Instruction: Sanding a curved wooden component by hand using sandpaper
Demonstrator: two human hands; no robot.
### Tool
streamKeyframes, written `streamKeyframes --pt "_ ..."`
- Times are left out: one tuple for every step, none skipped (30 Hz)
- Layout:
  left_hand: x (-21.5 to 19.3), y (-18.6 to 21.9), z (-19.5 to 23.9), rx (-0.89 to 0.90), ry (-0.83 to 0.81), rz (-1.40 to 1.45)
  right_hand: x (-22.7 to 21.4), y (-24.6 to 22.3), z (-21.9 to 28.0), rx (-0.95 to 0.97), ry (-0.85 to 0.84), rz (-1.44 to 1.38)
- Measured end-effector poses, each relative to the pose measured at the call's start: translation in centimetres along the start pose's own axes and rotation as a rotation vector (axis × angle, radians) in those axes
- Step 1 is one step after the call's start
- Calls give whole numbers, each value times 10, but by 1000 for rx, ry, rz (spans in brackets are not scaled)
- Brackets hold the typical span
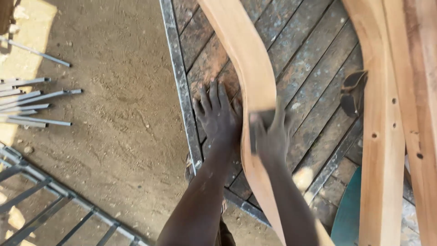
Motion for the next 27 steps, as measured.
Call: streamKeyframes --pt "-3 -4 5 -1 -17 -9 10 5 -7 10 -14 8" --pt "-1 -4 3 -17 -40 18 18 5 -21 -32 20 9" --pt "0 -3 0 -33 -62 44 26 5 -35 -73 55 10" --pt "-5 -6 0 -31 -58 58 14 6 -14 -73 69 12" --pt "-10 -8 -1 -3 -38 35 3 7 7 -32 31 27" --pt "-10 -7 -4 22 -16 15 -6 7 23 7 -3 45" --pt "-1 0 -6 20 -10 33 -12 15 30 5 15 50" --pt "0 -3 -2 20 0 25 -15 25 47 41 8 83" --pt "3 -6 2 21 9 18 -17 34 63 78 2 117" --pt "-2 -3 -1 21 22 15 -14 28 51 68 4 109" --pt "-6 0 -3 30 48 4 -10 21 37 56 7 71" --pt "-11 -2 -4 41 72 -14 -4 15 26 44 2 30" --pt "-2 0 -11 43 83 -25 15 6 -12 34 -3 19" --pt "-2 -2 -7 28 72 -1 30 0 -40 -45 38 27" --pt "-3 -3 -3 13 62 24 46 -3 -67 -124 79 33" --pt "-3 -5 -3 15 42 17 49 -6 -77 -111 65 41" --pt "-6 -6 -2 17 48 3 52 -10 -87 -152 59 -5" --pt "-3 0 -7 16 71 5 50 -17 -104 -205 73 -51" --pt "-5 0 -1 14 68 14 37 -11 -80 -203 80 -44" --pt "-3 -2 -1 12 71 10 28 -10 -60 -192 51 -56" --pt "-1 -3 -2 10 74 6 19 -9 -40 -182 23 -67" --pt "1 -3 -2 11 72 15 5 3 -15 -179 30 -64" --pt "3 -3 -2 20 87 3 -7 17 10 -103 -16 -39" --pt "1 -6 2 29 90 -16 -18 32 39 -22 -73 -11" --pt "-2 -7 8 30 78 -14 -25 43 57 -12 -76 -4" --pt "2 -6 7 28 60 0 -28 52 67 19 -59 52" --pt "6 -6 5 26 43 14 -32 61 77 49 -42 108"
Point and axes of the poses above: each hand's wrist, its own z-axis away from the middle knuckle, its own x-axis out of the palm, y = z × x, the point moved 2 cm from there along -z, towards the middle knuckle, and after that the axes turned 13 degrees about y, right-handed, at the moved point
